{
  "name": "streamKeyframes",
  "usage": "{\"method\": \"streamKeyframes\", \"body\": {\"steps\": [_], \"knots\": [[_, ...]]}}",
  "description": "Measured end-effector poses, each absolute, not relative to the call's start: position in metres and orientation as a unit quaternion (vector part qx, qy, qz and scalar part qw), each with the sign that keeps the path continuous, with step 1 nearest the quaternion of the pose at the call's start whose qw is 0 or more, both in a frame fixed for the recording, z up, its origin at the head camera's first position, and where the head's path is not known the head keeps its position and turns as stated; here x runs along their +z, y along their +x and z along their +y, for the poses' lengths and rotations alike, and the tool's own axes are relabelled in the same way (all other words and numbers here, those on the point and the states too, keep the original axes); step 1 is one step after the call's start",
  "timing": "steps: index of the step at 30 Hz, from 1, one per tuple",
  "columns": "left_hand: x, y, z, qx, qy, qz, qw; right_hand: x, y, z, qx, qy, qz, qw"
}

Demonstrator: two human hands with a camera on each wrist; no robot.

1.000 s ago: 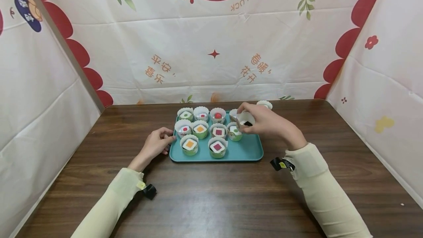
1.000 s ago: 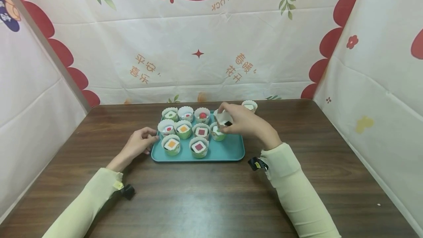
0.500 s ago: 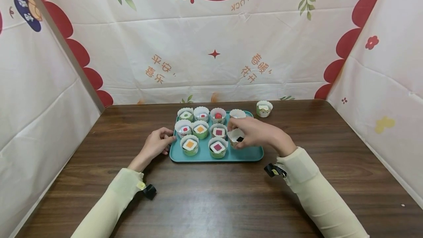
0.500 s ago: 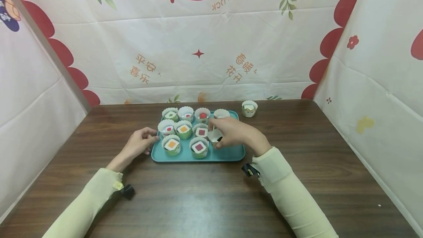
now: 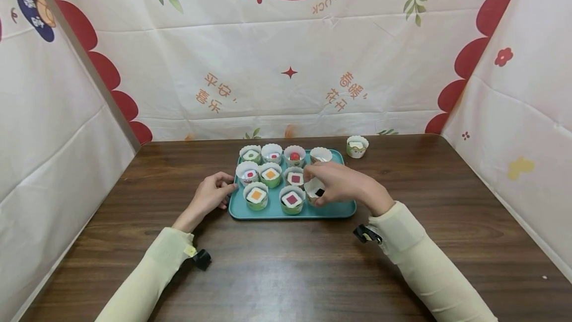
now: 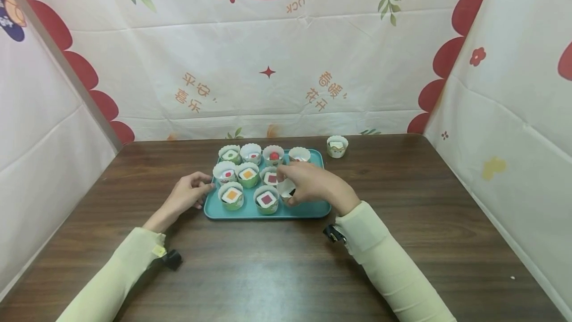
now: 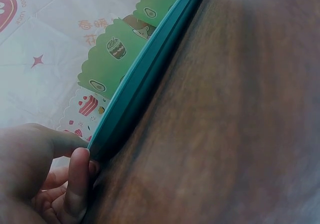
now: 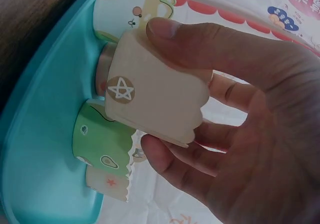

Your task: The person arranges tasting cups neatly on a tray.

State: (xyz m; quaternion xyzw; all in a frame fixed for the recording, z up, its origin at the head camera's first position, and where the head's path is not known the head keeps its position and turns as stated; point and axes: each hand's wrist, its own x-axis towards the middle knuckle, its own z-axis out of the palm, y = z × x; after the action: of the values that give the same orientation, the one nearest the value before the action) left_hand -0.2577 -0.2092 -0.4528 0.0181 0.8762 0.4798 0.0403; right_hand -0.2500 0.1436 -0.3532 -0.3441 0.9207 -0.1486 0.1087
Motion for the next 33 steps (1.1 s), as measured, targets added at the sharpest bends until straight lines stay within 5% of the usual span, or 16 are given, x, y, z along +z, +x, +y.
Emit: {"method": "streamKeyframes", "body": {"steps": [33], "knots": [[-0.454, -0.26, -0.209, 0.477, 0.011, 0.878, 0.031, -0.379, -0.242, 0.114, -0.05, -0.363, 0.93, 0.002]]}}
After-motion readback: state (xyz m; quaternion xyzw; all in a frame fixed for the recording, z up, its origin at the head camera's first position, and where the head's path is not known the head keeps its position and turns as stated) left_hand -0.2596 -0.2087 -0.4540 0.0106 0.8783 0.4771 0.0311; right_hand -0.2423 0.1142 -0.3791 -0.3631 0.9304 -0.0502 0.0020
